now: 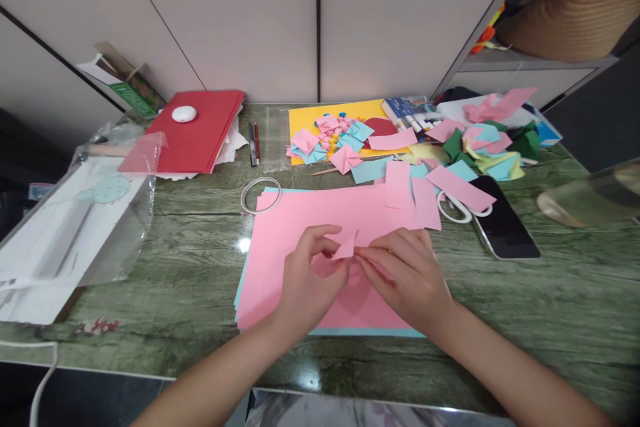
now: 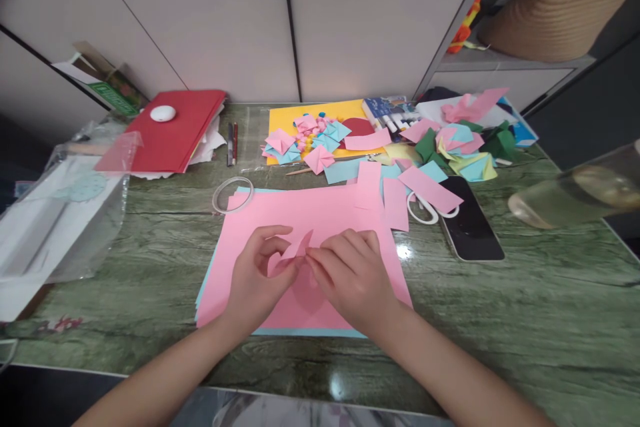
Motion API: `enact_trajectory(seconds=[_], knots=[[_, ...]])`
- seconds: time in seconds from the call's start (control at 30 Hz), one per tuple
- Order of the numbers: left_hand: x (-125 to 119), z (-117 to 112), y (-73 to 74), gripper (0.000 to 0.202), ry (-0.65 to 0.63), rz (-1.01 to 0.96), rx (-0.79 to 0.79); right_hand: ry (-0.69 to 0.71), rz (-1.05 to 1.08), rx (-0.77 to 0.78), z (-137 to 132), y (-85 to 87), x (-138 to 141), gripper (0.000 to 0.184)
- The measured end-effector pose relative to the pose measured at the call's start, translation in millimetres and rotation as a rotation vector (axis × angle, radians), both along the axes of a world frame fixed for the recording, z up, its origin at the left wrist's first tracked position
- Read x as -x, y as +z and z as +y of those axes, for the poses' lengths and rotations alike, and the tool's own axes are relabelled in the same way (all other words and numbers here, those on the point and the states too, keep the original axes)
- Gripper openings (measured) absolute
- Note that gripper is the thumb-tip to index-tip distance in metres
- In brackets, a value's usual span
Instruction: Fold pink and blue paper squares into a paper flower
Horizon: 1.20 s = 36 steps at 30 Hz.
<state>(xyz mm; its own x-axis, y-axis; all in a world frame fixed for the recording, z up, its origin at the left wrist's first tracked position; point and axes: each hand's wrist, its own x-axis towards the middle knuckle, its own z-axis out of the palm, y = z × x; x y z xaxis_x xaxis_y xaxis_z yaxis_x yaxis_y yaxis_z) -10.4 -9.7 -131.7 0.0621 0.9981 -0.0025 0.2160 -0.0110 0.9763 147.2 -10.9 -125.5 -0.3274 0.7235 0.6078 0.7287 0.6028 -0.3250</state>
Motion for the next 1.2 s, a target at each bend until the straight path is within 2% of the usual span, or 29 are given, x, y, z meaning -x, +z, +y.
enact_trajectory(seconds=[0.23, 0.47, 0.63, 0.77, 0.9, 1.2], knots=[[-1.6, -1.8, -0.8, 0.04, -0.003, 0.016, -0.001, -0.007, -0.033, -0.054, 1.3, -1.0, 1.4, 0.007], [-0.9, -0.3, -0.1, 0.038, -0.003, 0.006, 0.004, 0.013, 0.02, 0.03, 0.2, -0.4, -1.8, 0.006], [0.4, -1.4, 1.3, 0.042, -0.007, 0.138, -0.077, 0.047, -0.05, -0.007, 0.3, -4.0, -3.2, 0.003], [0.7, -3.3, 1.4, 0.046, -0.025, 0.224, -0.138, 0.048, -0.056, -0.028, 1.8, -4.2, -0.9, 0.007], [-0.6, -2.8, 0.8, 0.043, -0.026, 0.155, -0.093, 0.031, -0.032, -0.027, 2.3, -3.1, 0.4, 0.01], [-0.6, 0.0, 0.0, 0.042, -0.034, -0.032, 0.009, 0.053, 0.099, 0.1, 2.7, -2.1, -2.8, 0.008]])
